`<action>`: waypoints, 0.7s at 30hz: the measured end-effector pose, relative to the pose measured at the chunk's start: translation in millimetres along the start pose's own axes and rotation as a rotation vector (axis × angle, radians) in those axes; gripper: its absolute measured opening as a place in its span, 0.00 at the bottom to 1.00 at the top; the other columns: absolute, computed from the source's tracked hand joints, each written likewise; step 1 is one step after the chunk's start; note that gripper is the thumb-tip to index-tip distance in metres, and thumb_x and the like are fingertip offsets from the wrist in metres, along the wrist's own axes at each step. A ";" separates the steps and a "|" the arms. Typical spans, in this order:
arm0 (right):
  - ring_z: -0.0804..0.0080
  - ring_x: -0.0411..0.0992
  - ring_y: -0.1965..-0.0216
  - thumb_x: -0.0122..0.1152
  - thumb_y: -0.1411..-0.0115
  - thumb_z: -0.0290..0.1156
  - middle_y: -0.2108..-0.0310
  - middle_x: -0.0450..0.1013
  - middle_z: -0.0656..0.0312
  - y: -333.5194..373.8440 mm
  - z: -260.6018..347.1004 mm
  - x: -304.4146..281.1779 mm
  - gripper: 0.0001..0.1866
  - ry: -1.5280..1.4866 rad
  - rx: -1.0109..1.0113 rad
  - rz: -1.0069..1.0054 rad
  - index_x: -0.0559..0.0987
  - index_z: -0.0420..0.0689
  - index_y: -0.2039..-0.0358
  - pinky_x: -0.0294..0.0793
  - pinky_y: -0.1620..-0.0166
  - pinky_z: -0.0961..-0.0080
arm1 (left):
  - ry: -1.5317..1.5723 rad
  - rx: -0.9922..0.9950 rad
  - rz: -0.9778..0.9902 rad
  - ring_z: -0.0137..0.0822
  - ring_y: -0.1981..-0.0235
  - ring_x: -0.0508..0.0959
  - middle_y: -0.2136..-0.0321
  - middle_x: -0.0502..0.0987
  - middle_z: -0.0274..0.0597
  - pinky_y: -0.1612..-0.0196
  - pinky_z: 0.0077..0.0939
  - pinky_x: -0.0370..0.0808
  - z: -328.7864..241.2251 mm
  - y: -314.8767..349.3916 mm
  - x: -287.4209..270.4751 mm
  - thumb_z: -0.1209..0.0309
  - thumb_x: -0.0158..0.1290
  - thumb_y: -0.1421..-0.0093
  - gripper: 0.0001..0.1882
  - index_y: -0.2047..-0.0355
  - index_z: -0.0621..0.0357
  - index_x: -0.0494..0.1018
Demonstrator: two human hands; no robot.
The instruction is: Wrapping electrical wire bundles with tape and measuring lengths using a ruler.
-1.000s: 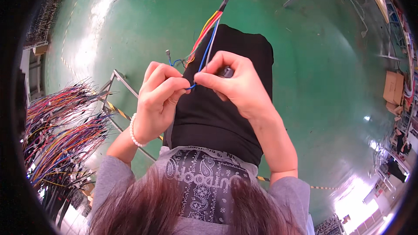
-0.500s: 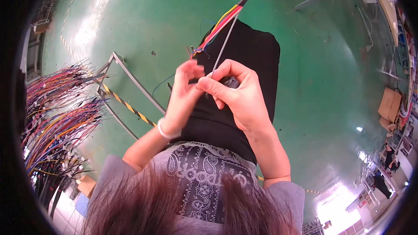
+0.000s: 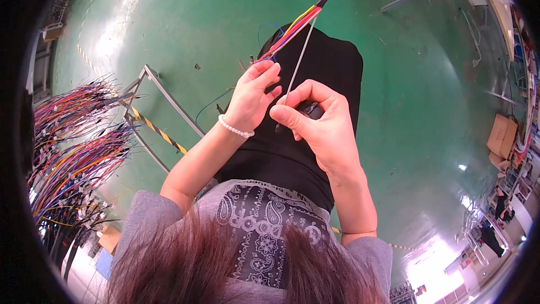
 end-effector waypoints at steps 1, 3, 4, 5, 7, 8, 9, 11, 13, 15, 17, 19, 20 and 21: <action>0.84 0.67 0.79 0.72 0.50 0.25 0.72 0.73 0.61 0.4 -0.6 -0.3 0.13 0.027 0.000 -0.008 0.72 0.42 0.75 0.65 0.78 0.88 | 0.080 -0.011 0.074 0.27 0.63 0.74 0.63 0.75 0.33 0.58 0.27 0.72 0.9 0.7 4.2 0.68 0.55 0.37 0.08 0.60 0.55 0.71; 0.83 0.68 0.78 0.72 0.49 0.25 0.71 0.74 0.61 1.8 -0.4 -1.8 0.12 0.060 -0.014 -0.018 0.73 0.41 0.74 0.65 0.78 0.89 | 0.194 0.013 0.158 0.28 0.65 0.76 0.65 0.77 0.39 0.62 0.24 0.74 -1.0 4.1 10.5 0.68 0.55 0.37 0.08 0.62 0.59 0.71; 0.83 0.68 0.78 0.71 0.49 0.24 0.71 0.74 0.60 2.7 -0.5 -2.7 0.11 0.095 -0.028 -0.025 0.74 0.40 0.73 0.65 0.77 0.89 | 0.193 0.009 0.154 0.28 0.65 0.76 0.65 0.77 0.39 0.62 0.24 0.74 -0.4 7.0 5.3 0.68 0.55 0.37 0.08 0.62 0.59 0.71; 0.83 0.68 0.78 0.71 0.49 0.24 0.71 0.74 0.60 2.9 -0.2 -5.8 0.11 0.094 -0.028 -0.026 0.74 0.40 0.73 0.65 0.77 0.89 | 0.097 0.057 0.171 0.28 0.67 0.77 0.67 0.77 0.40 0.64 0.22 0.74 -3.6 11.1 -1.3 0.69 0.54 0.37 0.09 0.63 0.61 0.71; 0.83 0.69 0.76 0.69 0.47 0.23 0.69 0.75 0.59 4.8 0.9 -14.4 0.09 0.170 -0.080 -0.093 0.75 0.39 0.71 0.66 0.77 0.89 | -0.130 0.120 0.185 0.29 0.72 0.77 0.71 0.78 0.44 0.67 0.18 0.75 -13.2 31.2 -11.9 0.72 0.53 0.36 0.09 0.61 0.68 0.71; 0.83 0.70 0.75 0.67 0.45 0.22 0.68 0.76 0.58 5.1 0.8 -16.6 0.06 0.206 -0.049 -0.098 0.76 0.38 0.70 0.66 0.76 0.89 | -0.137 0.109 0.180 0.29 0.72 0.77 0.71 0.78 0.44 0.67 0.18 0.75 -17.7 44.9 -14.5 0.72 0.53 0.36 0.09 0.61 0.68 0.71; 0.83 0.70 0.74 0.66 0.45 0.22 0.67 0.76 0.58 3.2 -0.3 -18.3 0.06 0.178 -0.044 -0.073 0.76 0.38 0.70 0.66 0.76 0.89 | -0.164 0.138 0.248 0.28 0.72 0.77 0.70 0.78 0.43 0.67 0.18 0.75 -22.8 58.4 -11.5 0.73 0.52 0.36 0.11 0.58 0.69 0.72; 0.84 0.69 0.74 0.65 0.43 0.23 0.66 0.75 0.60 -2.6 -2.9 -18.2 0.05 0.152 -0.028 -0.012 0.76 0.38 0.70 0.64 0.76 0.89 | -0.190 0.192 0.342 0.29 0.71 0.79 0.68 0.79 0.46 0.65 0.20 0.78 -30.3 71.8 -4.0 0.76 0.50 0.35 0.14 0.52 0.72 0.71; 0.84 0.69 0.73 0.64 0.43 0.24 0.66 0.74 0.61 -8.2 -1.0 -14.2 0.05 0.134 -0.051 -0.004 0.76 0.39 0.70 0.63 0.76 0.89 | -0.175 0.176 0.351 0.31 0.69 0.80 0.66 0.79 0.47 0.63 0.22 0.79 -36.2 79.7 5.5 0.77 0.49 0.35 0.14 0.51 0.72 0.71; 0.84 0.68 0.73 0.64 0.42 0.26 0.66 0.73 0.64 -9.2 5.8 -6.0 0.06 0.098 -0.153 0.046 0.76 0.39 0.71 0.60 0.75 0.89 | -0.198 0.210 0.373 0.36 0.65 0.82 0.63 0.79 0.50 0.58 0.26 0.81 -41.2 85.6 11.5 0.78 0.49 0.35 0.14 0.50 0.72 0.71; 0.84 0.69 0.73 0.65 0.43 0.26 0.66 0.73 0.64 -11.5 4.0 -4.7 0.06 0.107 -0.174 0.041 0.76 0.39 0.71 0.60 0.76 0.89 | -0.221 0.216 0.373 0.36 0.65 0.82 0.63 0.79 0.50 0.57 0.26 0.81 -44.8 88.2 15.9 0.78 0.48 0.35 0.14 0.50 0.72 0.71; 0.84 0.69 0.73 0.65 0.43 0.26 0.66 0.73 0.65 -11.3 3.5 -4.8 0.06 0.117 -0.197 0.039 0.76 0.39 0.71 0.61 0.76 0.88 | -0.245 0.224 0.372 0.37 0.64 0.82 0.62 0.79 0.51 0.57 0.26 0.80 -43.7 88.9 17.3 0.78 0.48 0.35 0.14 0.50 0.72 0.71; 0.84 0.69 0.73 0.65 0.43 0.26 0.67 0.73 0.65 -10.9 3.7 -5.3 0.06 0.139 -0.221 0.019 0.76 0.40 0.71 0.62 0.75 0.89 | -0.245 0.224 0.377 0.37 0.63 0.82 0.62 0.79 0.51 0.56 0.26 0.80 -41.6 88.8 17.2 0.78 0.48 0.35 0.15 0.50 0.72 0.71; 0.84 0.69 0.73 0.66 0.43 0.27 0.67 0.73 0.65 -10.8 4.1 -5.9 0.07 0.161 -0.245 -0.001 0.76 0.40 0.71 0.63 0.74 0.89 | -0.246 0.224 0.380 0.37 0.63 0.82 0.61 0.79 0.51 0.55 0.27 0.80 -40.3 88.7 17.0 0.78 0.48 0.35 0.15 0.50 0.72 0.70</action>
Point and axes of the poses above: each hand's wrist, its own y-axis away from the middle knuckle, its own x-axis out of the palm, z = x × y, the point moved 5 cm from there along -y, towards the middle knuckle
